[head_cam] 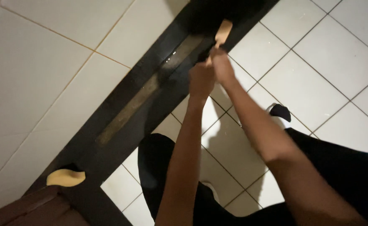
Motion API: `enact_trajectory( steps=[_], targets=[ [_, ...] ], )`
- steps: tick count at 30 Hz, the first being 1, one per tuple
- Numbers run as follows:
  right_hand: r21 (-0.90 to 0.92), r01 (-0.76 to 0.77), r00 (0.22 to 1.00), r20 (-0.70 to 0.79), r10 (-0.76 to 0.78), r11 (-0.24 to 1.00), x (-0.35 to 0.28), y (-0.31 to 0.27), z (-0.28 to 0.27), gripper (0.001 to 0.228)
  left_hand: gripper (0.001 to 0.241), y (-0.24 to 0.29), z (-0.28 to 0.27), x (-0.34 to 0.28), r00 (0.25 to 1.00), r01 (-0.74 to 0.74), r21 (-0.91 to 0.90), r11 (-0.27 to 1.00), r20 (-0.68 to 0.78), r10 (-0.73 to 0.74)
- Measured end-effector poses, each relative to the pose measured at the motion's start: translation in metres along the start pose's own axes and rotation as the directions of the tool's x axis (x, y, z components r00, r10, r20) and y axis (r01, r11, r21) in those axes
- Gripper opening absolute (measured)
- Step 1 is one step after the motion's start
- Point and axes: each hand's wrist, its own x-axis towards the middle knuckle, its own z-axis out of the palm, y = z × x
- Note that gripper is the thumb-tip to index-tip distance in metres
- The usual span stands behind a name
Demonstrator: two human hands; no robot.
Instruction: The person scrubs a dark tiled floor area next to a wooden door using a sponge and a brush. They scrub the floor with the sponge, then switch to a brush to scrub the floor and the grout lines between the tiles.
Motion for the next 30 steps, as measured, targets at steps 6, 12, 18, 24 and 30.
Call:
enact_trajectory(
  steps=[6, 12, 18, 24, 30],
  targets=[
    [0.203, -0.244, 0.97, 0.056, 0.237, 0.948, -0.02, -0.05, -0.012, 0.037, 0.03, 0.005, -0.075, -0.003, 0.874, 0.422, -0.246, 0.873, 0.368, -0.319],
    [0.128, -0.064, 0.998, 0.0, 0.064, 0.99, 0.017, 0.041, -0.009, 0.041, 0.028, 0.026, -0.03, 0.048, 0.732, 0.679, -0.56, 0.475, 0.472, -0.491],
    [-0.104, -0.234, 0.971, 0.033, 0.239, 0.967, 0.049, 0.091, 0.105, 0.059, 0.033, -0.009, 0.0, 0.047, 0.947, -0.109, 0.231, 0.967, -0.272, 0.171],
    [-0.713, 0.289, 0.941, 0.333, -0.055, 0.639, 0.017, -0.025, 0.063, 0.029, 0.049, -0.054, -0.069, 0.013, 0.789, 0.318, -0.043, 0.947, 0.565, -0.239],
    [-0.797, 0.217, 0.944, 0.024, -0.329, 0.564, 0.034, 0.053, 0.075, 0.007, 0.032, -0.03, -0.001, 0.023, 0.896, 0.136, -0.029, 0.99, 0.429, -0.11]
  ],
)
